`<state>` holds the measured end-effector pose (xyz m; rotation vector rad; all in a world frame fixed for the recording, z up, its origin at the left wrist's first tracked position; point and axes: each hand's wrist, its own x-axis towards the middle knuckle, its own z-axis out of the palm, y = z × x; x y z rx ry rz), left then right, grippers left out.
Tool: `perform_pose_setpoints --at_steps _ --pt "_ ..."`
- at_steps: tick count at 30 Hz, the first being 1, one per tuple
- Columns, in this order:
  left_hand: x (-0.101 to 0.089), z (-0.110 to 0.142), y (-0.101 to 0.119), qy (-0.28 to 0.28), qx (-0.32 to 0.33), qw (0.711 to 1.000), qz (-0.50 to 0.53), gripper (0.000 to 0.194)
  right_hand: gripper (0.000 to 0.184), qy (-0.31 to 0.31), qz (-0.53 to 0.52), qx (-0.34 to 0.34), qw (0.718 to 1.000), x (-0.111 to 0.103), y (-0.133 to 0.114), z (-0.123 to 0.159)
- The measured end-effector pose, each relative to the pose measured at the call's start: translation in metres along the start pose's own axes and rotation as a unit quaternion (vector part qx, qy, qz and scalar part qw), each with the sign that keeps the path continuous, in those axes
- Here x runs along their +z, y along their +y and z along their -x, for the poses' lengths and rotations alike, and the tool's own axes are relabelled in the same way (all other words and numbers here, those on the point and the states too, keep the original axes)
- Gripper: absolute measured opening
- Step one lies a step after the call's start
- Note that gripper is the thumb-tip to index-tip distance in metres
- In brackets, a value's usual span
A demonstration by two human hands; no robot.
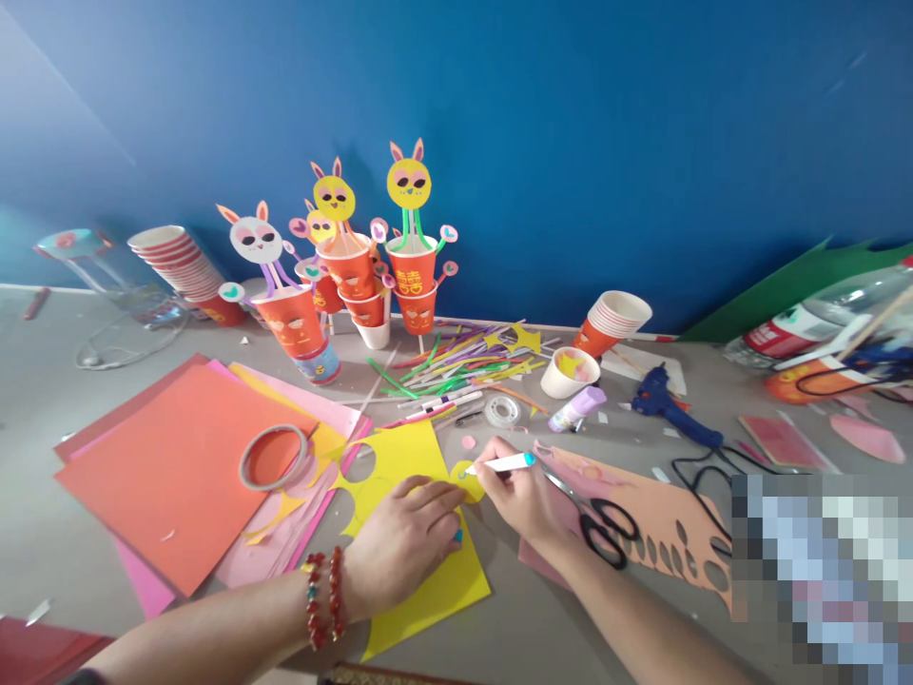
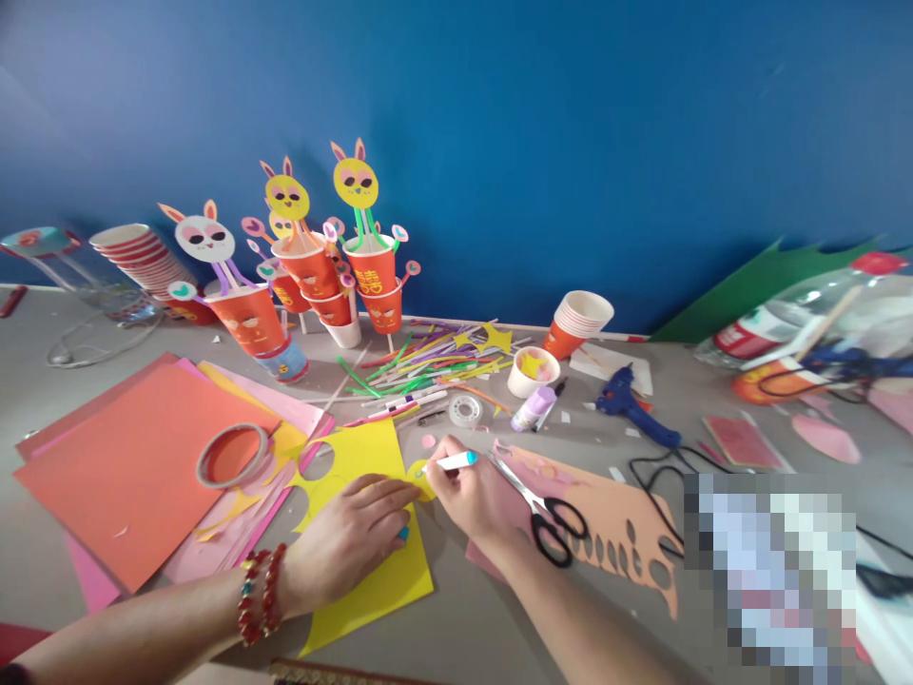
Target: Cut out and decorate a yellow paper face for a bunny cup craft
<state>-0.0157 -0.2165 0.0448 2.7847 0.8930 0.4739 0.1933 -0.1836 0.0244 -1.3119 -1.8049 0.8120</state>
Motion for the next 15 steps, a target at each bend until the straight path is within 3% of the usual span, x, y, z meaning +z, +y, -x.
perform_pose_setpoints --at_steps 15 --pt "0.0014 0.0004 0.0006 0.005 -0.007 1.000 0.009 0.013 0.023 -0.007 0.002 -0.003 1.000 0.0004 0.0001 -0.0003"
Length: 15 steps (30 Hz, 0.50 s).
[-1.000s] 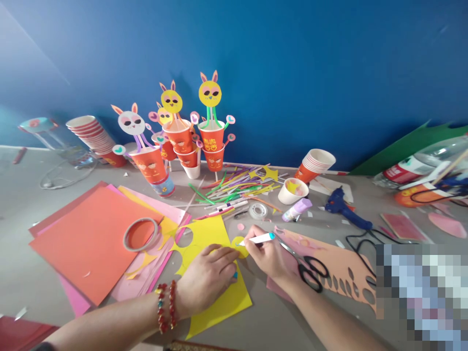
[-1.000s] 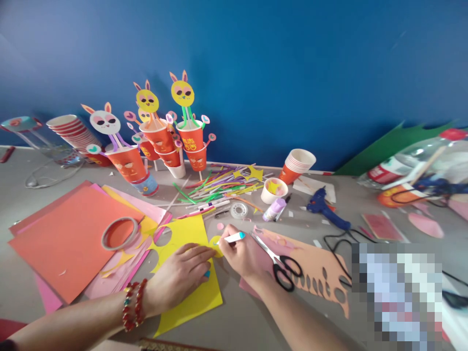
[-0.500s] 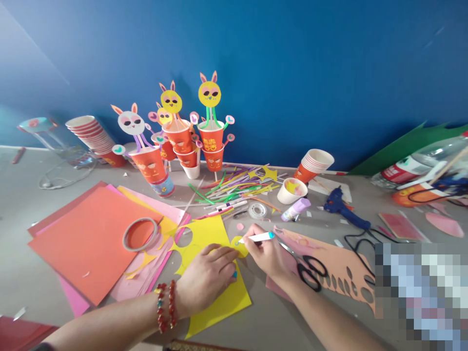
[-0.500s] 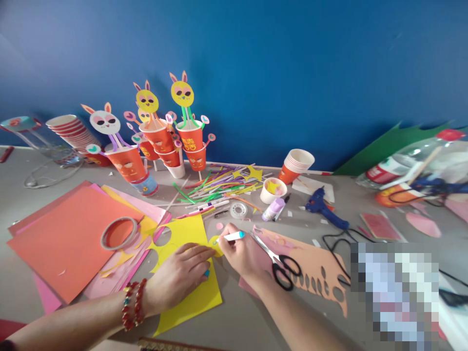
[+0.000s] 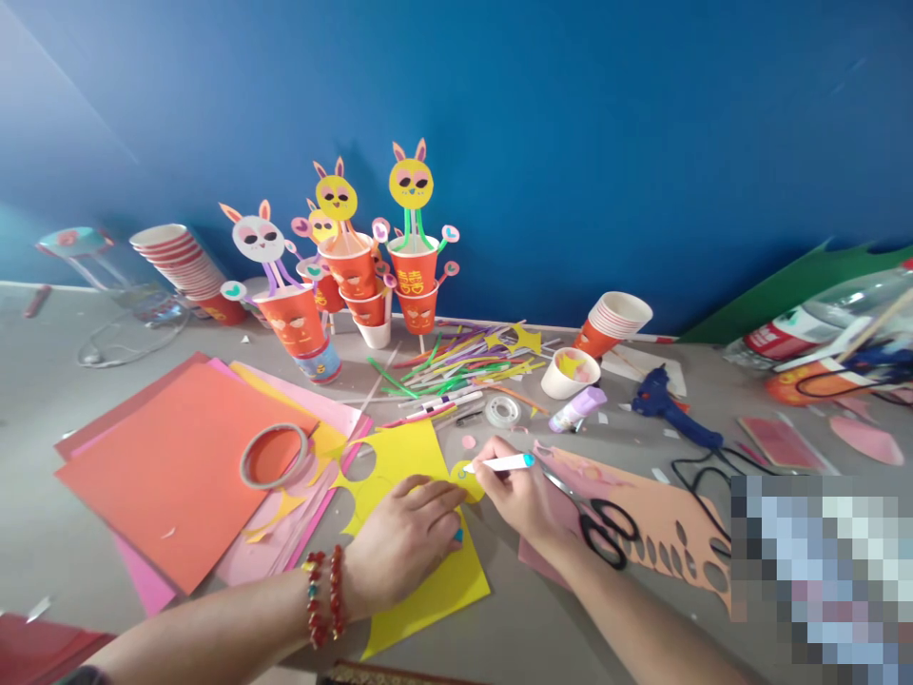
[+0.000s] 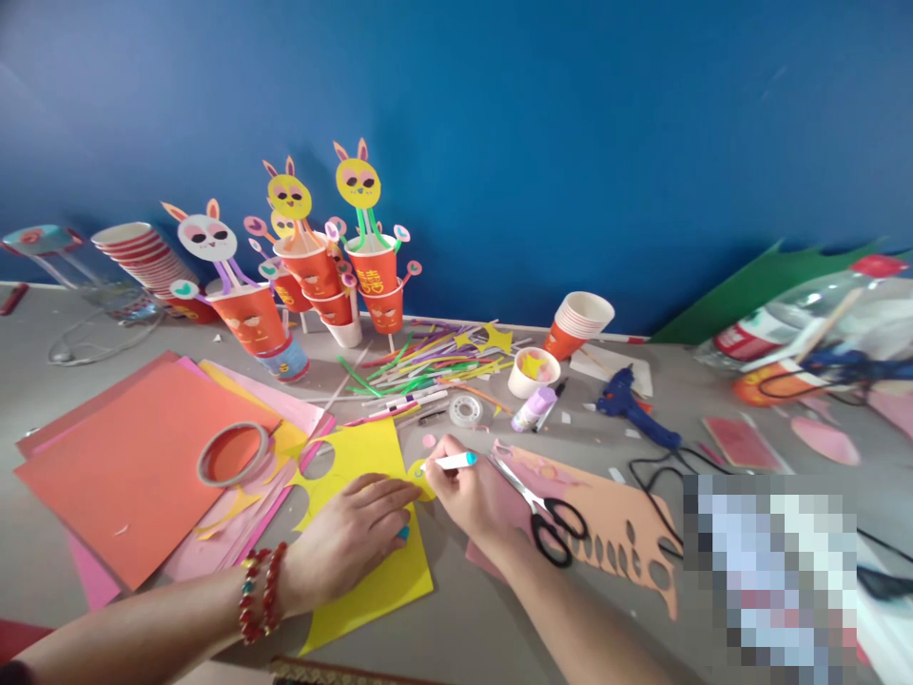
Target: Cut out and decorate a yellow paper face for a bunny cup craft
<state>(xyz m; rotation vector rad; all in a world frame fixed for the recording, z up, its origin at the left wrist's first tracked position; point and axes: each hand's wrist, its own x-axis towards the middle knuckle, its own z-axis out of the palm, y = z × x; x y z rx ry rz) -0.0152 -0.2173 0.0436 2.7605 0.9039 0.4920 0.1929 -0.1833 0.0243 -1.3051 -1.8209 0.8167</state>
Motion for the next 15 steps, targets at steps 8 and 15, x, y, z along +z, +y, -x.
perform_pose_setpoints --at_steps 8,15 --pt "0.0005 0.0002 -0.0007 0.002 0.000 1.000 0.001 0.012 0.022 0.001 0.002 -0.007 1.000 -0.0004 -0.0009 -0.0006" --pt "0.0016 0.0007 -0.0007 0.002 0.003 1.000 0.002 0.013 0.022 -0.004 0.000 -0.006 1.000 -0.0007 -0.0023 -0.0009"
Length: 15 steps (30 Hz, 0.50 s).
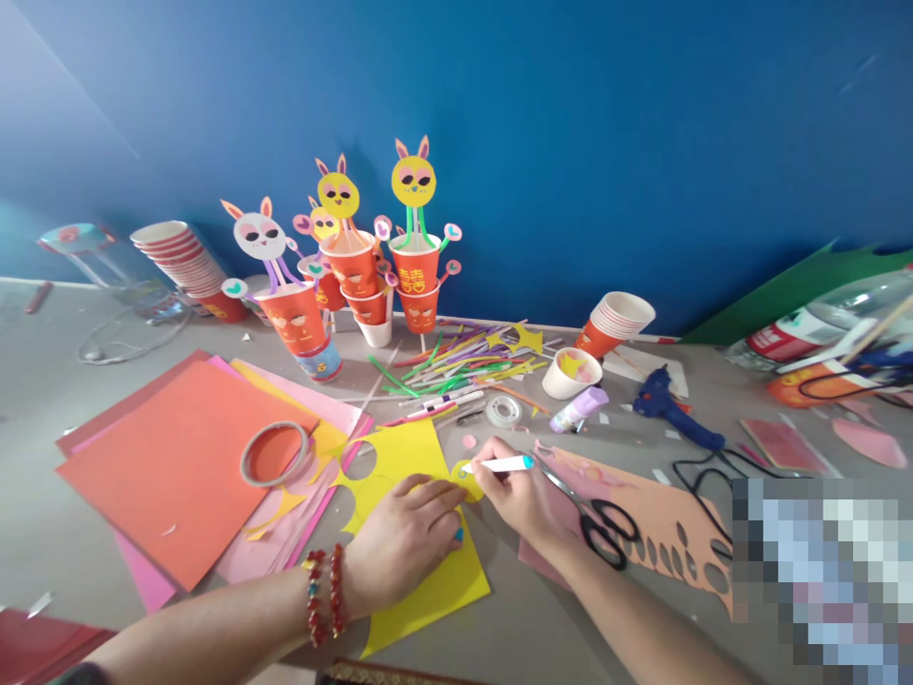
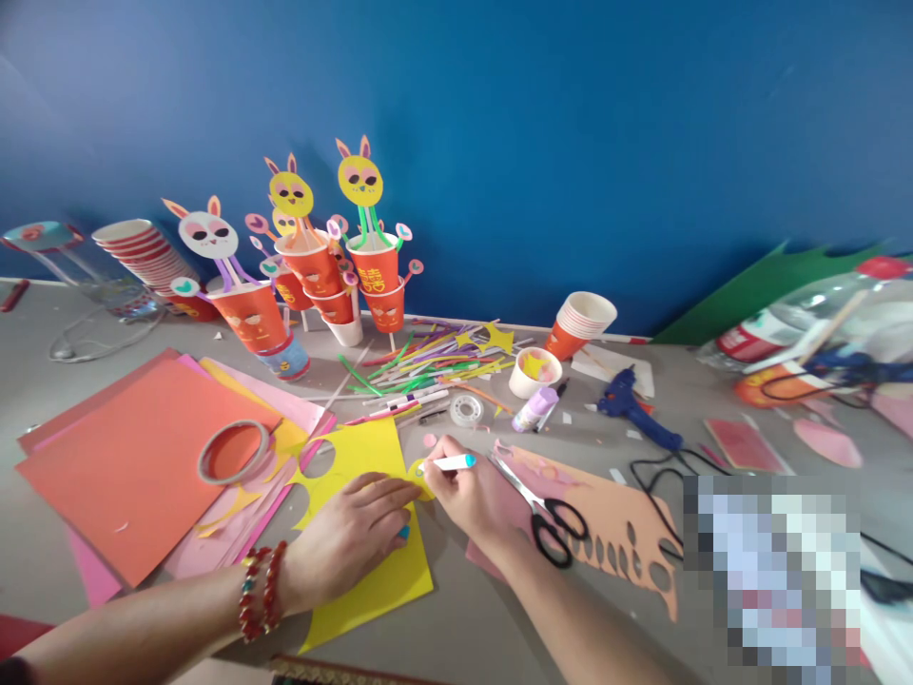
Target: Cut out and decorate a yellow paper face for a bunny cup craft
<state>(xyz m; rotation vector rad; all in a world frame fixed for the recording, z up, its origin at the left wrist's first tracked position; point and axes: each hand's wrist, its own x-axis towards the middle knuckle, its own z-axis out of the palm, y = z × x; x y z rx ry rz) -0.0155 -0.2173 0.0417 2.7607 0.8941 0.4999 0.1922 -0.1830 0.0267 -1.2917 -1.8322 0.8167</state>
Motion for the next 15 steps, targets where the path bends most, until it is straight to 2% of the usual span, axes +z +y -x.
perform_pose_setpoints --at_steps 15 --pt "-0.0003 -0.0011 -0.0003 0.002 -0.001 1.000 -0.005 0.012 0.022 -0.015 -0.010 -0.004 1.000 0.0016 0.0022 0.0016"
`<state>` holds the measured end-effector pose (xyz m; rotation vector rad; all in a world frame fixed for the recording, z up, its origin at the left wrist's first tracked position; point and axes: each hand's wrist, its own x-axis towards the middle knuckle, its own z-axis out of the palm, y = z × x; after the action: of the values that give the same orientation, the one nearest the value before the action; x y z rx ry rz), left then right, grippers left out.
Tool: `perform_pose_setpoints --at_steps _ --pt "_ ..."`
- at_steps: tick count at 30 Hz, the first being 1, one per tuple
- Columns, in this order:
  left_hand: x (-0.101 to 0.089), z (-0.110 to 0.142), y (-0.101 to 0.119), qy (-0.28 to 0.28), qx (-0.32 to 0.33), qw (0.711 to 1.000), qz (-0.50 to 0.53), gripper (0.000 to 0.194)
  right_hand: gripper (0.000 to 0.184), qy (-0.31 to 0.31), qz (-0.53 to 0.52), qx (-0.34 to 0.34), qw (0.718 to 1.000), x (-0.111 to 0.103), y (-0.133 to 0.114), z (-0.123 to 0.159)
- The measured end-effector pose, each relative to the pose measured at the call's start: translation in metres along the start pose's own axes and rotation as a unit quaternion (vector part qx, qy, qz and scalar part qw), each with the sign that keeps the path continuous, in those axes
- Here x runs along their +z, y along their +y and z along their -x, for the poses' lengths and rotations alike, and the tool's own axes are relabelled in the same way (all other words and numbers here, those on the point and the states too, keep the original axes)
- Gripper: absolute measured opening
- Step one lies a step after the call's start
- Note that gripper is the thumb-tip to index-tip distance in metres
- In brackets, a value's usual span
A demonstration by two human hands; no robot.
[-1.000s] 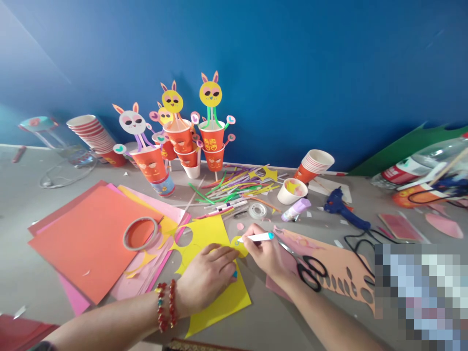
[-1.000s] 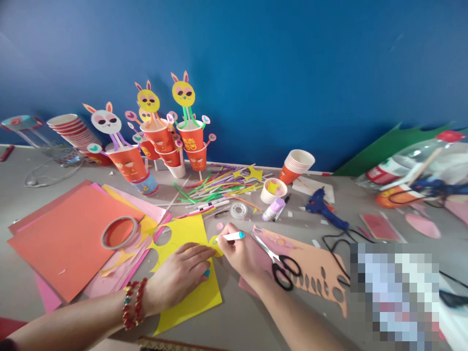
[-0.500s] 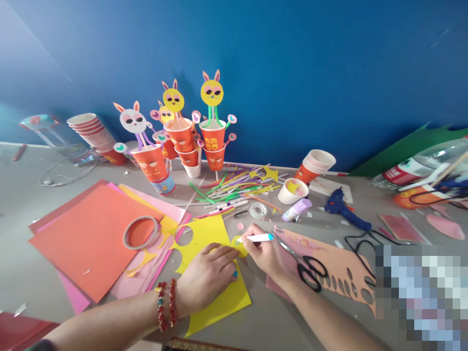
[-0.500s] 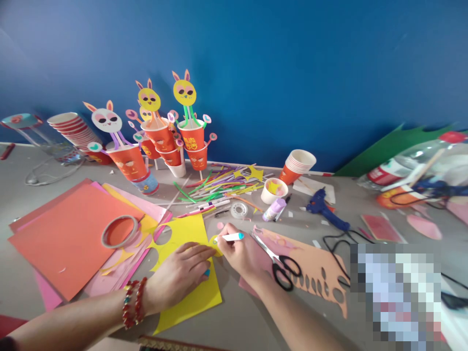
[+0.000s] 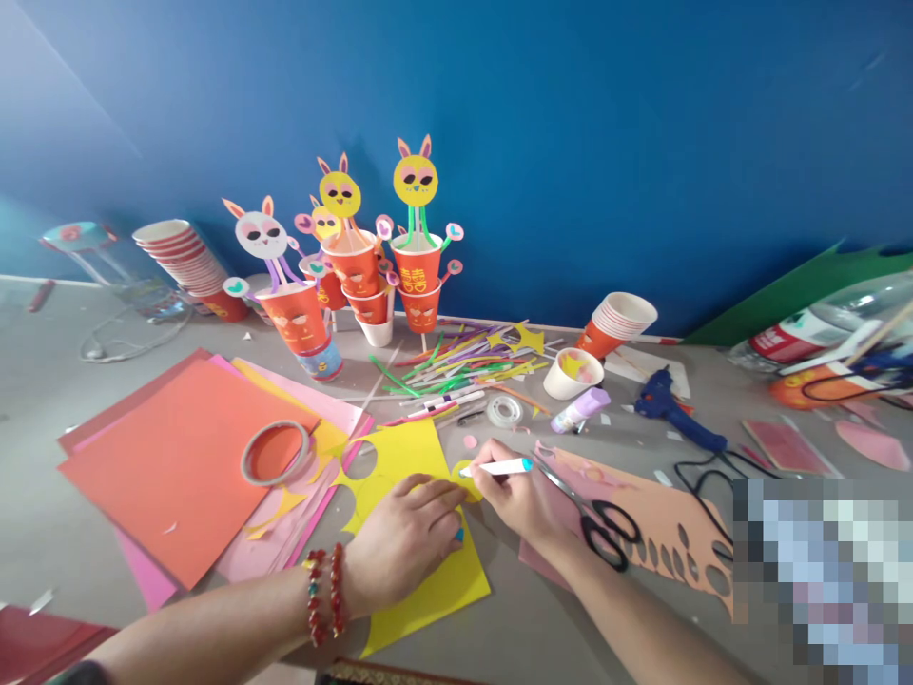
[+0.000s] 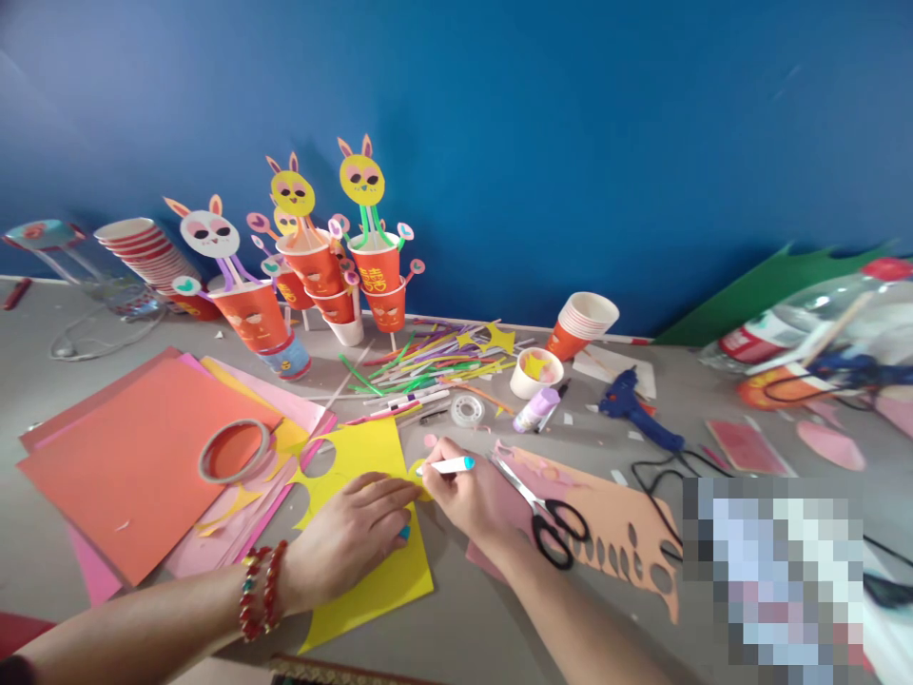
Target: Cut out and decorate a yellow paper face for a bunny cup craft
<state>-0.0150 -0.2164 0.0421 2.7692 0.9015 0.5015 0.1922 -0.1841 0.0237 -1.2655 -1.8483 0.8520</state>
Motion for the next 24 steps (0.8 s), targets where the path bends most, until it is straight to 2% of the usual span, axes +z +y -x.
perform_pose_setpoints --at_steps 5,10,24 --pt "-0.0013 -0.0005 0.0002 -0.002 0.000 1.000 -0.002 0.012 0.022 0.033 -0.024 0.008 0.999 -0.0005 -0.0024 -0.0005" --pt "-0.0015 0.0003 0.0004 -0.006 0.000 1.000 -0.007 0.013 0.022 0.010 -0.017 0.008 1.000 -0.0013 -0.0054 -0.0015" --pt "0.0002 0.0014 -0.0006 -0.008 -0.001 1.000 -0.003 0.015 0.023 0.000 0.006 0.011 1.000 -0.0019 -0.0033 0.0002"
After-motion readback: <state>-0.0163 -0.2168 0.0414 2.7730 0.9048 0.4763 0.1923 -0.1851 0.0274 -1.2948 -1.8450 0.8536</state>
